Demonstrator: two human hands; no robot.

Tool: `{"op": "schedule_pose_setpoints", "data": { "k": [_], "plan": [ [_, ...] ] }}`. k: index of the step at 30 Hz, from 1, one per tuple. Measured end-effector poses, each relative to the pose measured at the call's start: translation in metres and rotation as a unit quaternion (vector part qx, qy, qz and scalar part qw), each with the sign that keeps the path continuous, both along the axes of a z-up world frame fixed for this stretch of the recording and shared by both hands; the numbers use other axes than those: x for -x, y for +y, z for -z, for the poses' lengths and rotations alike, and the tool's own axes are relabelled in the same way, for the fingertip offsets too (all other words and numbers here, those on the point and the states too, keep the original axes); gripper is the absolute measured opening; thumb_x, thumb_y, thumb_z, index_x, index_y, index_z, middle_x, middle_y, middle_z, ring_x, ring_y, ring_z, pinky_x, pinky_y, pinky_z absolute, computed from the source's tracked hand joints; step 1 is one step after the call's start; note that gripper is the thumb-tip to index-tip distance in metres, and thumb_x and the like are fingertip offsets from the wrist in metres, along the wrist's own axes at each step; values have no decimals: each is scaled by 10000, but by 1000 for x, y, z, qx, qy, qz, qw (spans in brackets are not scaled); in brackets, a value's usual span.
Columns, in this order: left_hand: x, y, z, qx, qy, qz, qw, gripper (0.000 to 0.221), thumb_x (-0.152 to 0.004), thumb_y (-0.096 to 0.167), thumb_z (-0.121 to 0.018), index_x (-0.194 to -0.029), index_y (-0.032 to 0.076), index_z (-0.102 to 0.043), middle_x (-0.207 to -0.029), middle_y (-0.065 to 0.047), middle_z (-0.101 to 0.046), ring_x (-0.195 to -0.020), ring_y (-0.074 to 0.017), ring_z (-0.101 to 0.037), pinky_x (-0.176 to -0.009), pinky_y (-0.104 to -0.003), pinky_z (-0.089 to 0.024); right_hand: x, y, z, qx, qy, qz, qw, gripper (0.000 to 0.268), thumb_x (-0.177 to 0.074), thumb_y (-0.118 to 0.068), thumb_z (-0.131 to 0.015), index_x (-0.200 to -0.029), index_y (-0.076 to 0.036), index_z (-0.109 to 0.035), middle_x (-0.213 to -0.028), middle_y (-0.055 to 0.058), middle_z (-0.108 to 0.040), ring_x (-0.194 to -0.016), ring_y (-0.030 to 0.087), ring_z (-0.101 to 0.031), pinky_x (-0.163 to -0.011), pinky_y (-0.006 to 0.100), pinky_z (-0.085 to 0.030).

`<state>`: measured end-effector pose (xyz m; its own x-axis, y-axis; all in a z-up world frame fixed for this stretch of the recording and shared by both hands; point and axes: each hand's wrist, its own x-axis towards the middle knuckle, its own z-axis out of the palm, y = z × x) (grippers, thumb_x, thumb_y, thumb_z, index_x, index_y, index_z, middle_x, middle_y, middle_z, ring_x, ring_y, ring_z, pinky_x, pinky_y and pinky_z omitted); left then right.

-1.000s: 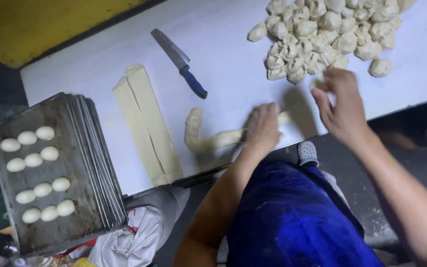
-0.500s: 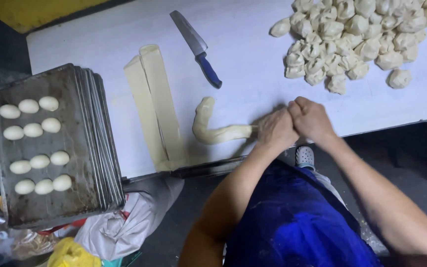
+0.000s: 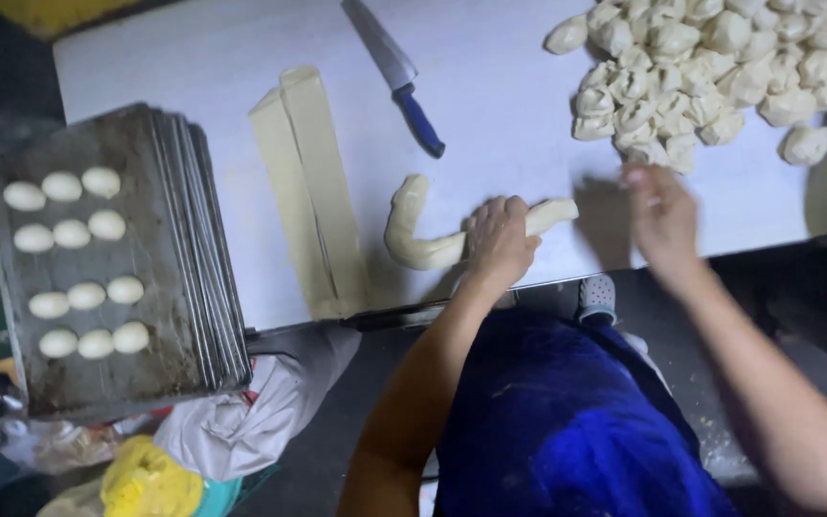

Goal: Cutting dough into strips, rolling them into ropes, and portioning them into small balls for baking.

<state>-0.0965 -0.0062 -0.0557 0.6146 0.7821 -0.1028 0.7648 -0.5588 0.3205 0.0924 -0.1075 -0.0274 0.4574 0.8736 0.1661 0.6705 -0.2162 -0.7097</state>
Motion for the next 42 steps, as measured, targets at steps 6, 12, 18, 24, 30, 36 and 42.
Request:
{"op": "schedule_pose_setpoints", "data": {
  "k": [6,12,18,24,30,36,42],
  "plan": [
    [24,-13,-14,118,-192,25,974,443,-705,77,-754,-1093,-3,-555,-1013,-215,-551,-1054,-471,-561,-970,-541,-424,81,38,55,150,186,7,971,481,-1098,-521,-470,-1014,-97,-682,-895,190,-661,-957,403,-682,-821,515,-528],
    [-37,-11,-54,274,-110,-6,955,395,-847,237,-571,-1200,62,-562,-1174,-199,-678,-1204,-458,-623,-1038,-631,-427,28,29,29,207,107,16,972,367,-1096,-392,-477,-1019,-89,-669,-877,290,-690,-993,518,-670,-796,601,-526],
    [-58,52,-17,178,64,50,981,300,-863,163,-515,-861,53,-794,-802,-181,-777,-898,-377,-789,-700,-510,-585,93,2,-134,307,260,-136,905,467,-950,-136,-347,-1009,142,-717,-896,390,-711,-928,507,-656,-947,629,-489],
    [-9,27,-10,189,-4,113,976,815,-805,61,-782,-1504,40,-363,-1376,-282,-555,-1229,-493,-629,-991,-587,-573,46,4,-75,234,194,-38,952,495,-991,-418,-625,-1244,4,-673,-1118,328,-699,-1139,507,-649,-905,628,-541],
    [42,15,-28,106,-95,61,988,321,-802,137,-750,-1095,37,-664,-1022,-156,-652,-1065,-382,-633,-944,-509,-461,83,43,23,79,166,55,981,443,-1139,-408,-477,-1204,-13,-666,-1086,324,-634,-1121,508,-608,-921,640,-502],
    [26,-13,-43,158,-133,-4,978,548,-810,99,-640,-1325,2,-480,-1160,-222,-547,-1184,-476,-526,-1053,-582,-387,94,44,30,183,197,20,963,398,-1096,-368,-475,-990,-61,-704,-771,163,-670,-837,325,-698,-718,451,-577],
    [-8,26,-35,178,-6,57,982,331,-880,280,-517,-1025,68,-726,-985,-149,-782,-1042,-351,-754,-876,-549,-536,44,21,17,235,231,-34,944,288,-1025,-263,-504,-992,-111,-746,-735,124,-681,-815,262,-684,-743,436,-562]
  ]
}}
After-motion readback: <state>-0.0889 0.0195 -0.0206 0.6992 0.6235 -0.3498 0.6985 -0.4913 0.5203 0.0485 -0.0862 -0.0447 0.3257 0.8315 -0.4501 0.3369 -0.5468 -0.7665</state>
